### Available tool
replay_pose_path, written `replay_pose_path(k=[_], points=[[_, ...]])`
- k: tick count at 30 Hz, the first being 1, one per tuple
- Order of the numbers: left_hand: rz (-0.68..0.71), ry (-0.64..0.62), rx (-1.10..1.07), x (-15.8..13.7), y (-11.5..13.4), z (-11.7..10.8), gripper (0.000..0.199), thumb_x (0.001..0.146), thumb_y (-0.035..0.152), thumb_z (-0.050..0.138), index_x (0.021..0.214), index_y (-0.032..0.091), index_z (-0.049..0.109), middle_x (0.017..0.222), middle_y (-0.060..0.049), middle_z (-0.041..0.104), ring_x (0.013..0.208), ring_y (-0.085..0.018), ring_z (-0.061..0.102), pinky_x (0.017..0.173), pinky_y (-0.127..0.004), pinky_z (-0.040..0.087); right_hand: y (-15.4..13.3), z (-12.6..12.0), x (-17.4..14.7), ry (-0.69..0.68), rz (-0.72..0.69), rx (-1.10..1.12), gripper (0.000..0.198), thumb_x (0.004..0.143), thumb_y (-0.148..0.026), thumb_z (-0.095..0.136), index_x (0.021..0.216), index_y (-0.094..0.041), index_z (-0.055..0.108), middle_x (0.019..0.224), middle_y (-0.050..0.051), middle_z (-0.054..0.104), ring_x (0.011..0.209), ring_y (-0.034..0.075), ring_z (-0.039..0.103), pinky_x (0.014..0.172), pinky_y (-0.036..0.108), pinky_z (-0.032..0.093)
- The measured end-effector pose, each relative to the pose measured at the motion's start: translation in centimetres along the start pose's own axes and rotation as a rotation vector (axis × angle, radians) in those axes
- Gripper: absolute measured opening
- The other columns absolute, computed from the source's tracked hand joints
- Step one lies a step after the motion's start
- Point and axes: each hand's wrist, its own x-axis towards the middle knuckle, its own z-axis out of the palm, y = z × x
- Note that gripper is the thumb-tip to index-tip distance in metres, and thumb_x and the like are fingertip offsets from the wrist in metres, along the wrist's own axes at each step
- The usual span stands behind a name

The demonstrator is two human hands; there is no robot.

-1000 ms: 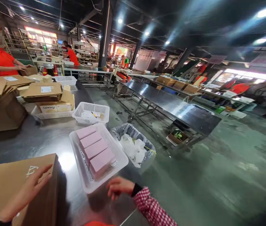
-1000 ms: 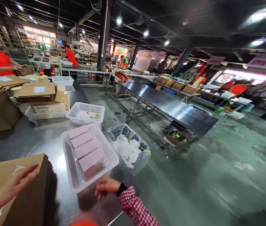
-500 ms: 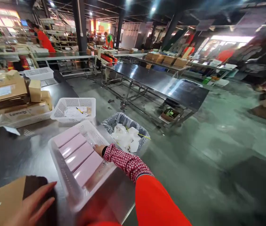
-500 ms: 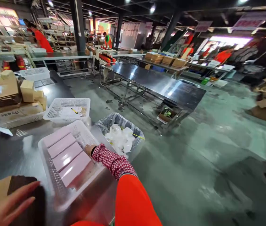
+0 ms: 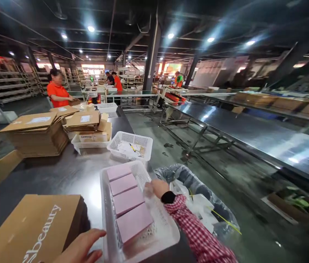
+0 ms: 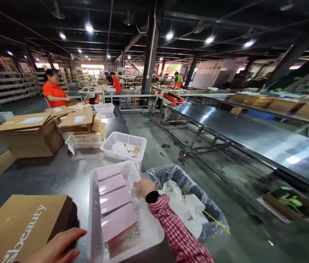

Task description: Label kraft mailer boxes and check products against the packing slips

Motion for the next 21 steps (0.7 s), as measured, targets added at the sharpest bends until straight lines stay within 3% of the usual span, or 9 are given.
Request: replay_pose_path(k=[2,4,7,9,12,14,16,18,21], points=[[-0.047,0.077,-0.134,0.1,1.1,1.1,0.042,0.086,0.041,0.064,0.127,0.041,0.062,0.125,0.000,0.068,0.110,-0.022,0.066,0.097,-0.027,0.051,-0.6,-3.7,-0.6,0.121,-0.003,0.092,0.021,0.087,-0.021,0.051,0.076,-0.012,0.066,0.076,0.012,0.066,0.078,0.023,0.066,0.066,0.030,0.046],[-0.098,0.216,-0.365,0.7,2.8,2.5,0.051,0.082,0.044,0.069,0.131,0.039,0.059,0.130,-0.003,0.064,0.113,-0.024,0.064,0.096,-0.030,0.053,-2.3,-5.5,-2.7,0.197,-0.063,0.449,0.031,0.090,-0.036,0.046,0.086,-0.013,0.066,0.071,0.006,0.063,0.062,0.017,0.058,0.056,0.026,0.043],[-0.169,0.436,-0.829,2.4,5.9,4.4,0.074,0.065,0.055,0.081,0.129,0.027,0.061,0.132,-0.012,0.062,0.114,-0.030,0.062,0.089,-0.034,0.055,-6.7,-3.5,-8.1,0.064,-0.174,1.042,0.040,0.078,-0.054,0.062,0.085,-0.015,0.066,0.066,0.001,0.058,0.047,0.009,0.043,0.046,0.023,0.038],[-0.243,0.537,-1.019,3.3,7.7,5.0,0.065,0.058,0.056,0.084,0.108,0.018,0.070,0.108,-0.015,0.072,0.097,-0.029,0.068,0.080,-0.034,0.057,-9.4,0.1,-11.8,-0.087,-0.178,1.188,0.041,0.076,-0.056,0.064,0.086,-0.016,0.067,0.070,0.002,0.060,0.045,0.008,0.043,0.044,0.022,0.038],[-0.364,0.734,-1.063,3.4,9.0,5.1,0.047,0.060,0.054,0.084,0.081,0.014,0.070,0.075,-0.008,0.072,0.072,-0.023,0.068,0.070,-0.029,0.056,-11.4,5.7,-15.5,-0.110,-0.212,1.172,0.041,0.080,-0.057,0.062,0.078,-0.017,0.067,0.070,0.003,0.058,0.048,0.010,0.048,0.045,0.023,0.042],[-0.373,0.791,-1.099,2.9,9.3,4.8,0.048,0.062,0.056,0.081,0.085,0.015,0.070,0.068,-0.004,0.070,0.063,-0.019,0.065,0.062,-0.026,0.054,-11.4,7.6,-16.4,-0.146,-0.304,1.055,0.040,0.079,-0.057,0.063,0.074,-0.017,0.067,0.067,0.003,0.056,0.051,0.012,0.051,0.047,0.025,0.045],[-0.379,0.783,-1.088,2.3,9.4,4.3,0.049,0.069,0.060,0.075,0.091,0.017,0.070,0.063,-0.001,0.067,0.054,-0.016,0.061,0.052,-0.023,0.051,-10.7,7.3,-16.5,-0.204,-0.494,0.935,0.039,0.078,-0.057,0.065,0.084,-0.019,0.070,0.068,0.003,0.060,0.056,0.015,0.055,0.049,0.026,0.048],[-0.349,0.786,-0.901,1.8,9.1,3.7,0.045,0.075,0.060,0.068,0.096,0.019,0.072,0.072,-0.003,0.070,0.062,-0.017,0.065,0.056,-0.022,0.053,-9.9,5.2,-16.3,-0.169,-0.657,0.886,0.045,0.083,-0.057,0.058,0.111,-0.022,0.066,0.088,0.007,0.066,0.071,0.020,0.063,0.061,0.030,0.054],[-0.196,0.716,-0.466,1.3,8.2,2.8,0.034,0.080,0.052,0.066,0.098,0.025,0.075,0.097,-0.005,0.075,0.088,-0.020,0.069,0.076,-0.020,0.055,-9.7,1.9,-15.8,0.112,-0.799,0.712,0.051,0.092,-0.055,0.046,0.132,-0.025,0.052,0.109,0.012,0.063,0.093,0.024,0.062,0.079,0.036,0.054]])
